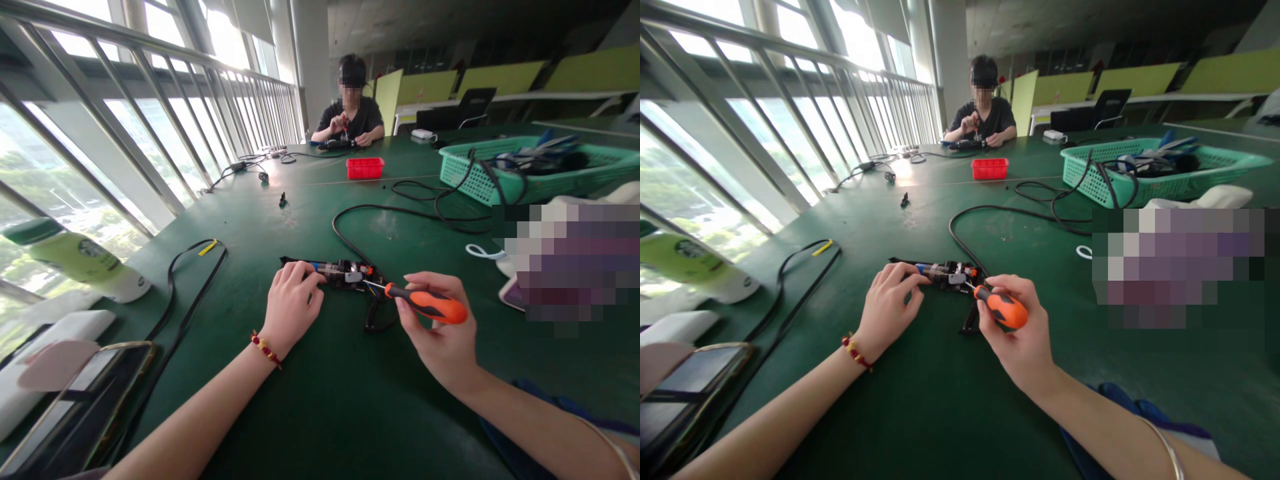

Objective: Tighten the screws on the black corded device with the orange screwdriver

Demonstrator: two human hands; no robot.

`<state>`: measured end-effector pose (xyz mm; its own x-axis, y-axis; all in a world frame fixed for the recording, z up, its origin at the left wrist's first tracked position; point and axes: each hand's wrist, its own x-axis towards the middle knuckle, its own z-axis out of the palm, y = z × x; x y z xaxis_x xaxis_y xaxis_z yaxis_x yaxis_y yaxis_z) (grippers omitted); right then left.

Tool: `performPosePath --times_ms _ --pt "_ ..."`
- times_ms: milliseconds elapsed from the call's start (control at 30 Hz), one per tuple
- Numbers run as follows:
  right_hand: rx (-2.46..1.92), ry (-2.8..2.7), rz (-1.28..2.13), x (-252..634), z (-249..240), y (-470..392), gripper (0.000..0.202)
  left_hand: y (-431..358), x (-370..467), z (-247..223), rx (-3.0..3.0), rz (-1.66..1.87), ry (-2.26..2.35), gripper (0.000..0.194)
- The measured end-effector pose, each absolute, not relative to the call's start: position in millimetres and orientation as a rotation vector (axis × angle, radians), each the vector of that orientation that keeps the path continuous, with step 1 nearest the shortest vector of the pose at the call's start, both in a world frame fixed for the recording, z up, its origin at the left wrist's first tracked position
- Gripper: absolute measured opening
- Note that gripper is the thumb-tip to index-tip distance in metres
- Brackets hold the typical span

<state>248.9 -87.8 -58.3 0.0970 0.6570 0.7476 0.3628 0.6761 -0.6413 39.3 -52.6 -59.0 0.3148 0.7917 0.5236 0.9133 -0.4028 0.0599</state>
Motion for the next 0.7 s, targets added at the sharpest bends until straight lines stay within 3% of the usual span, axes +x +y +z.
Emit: performPosePath --times_ms 700 --pt "-0.875 -1.544 0.29 248.6 -61.4 -87.8 0.026 -53.2 38.8 -58.4 -2.374 -0.681 -1.535 0.023"
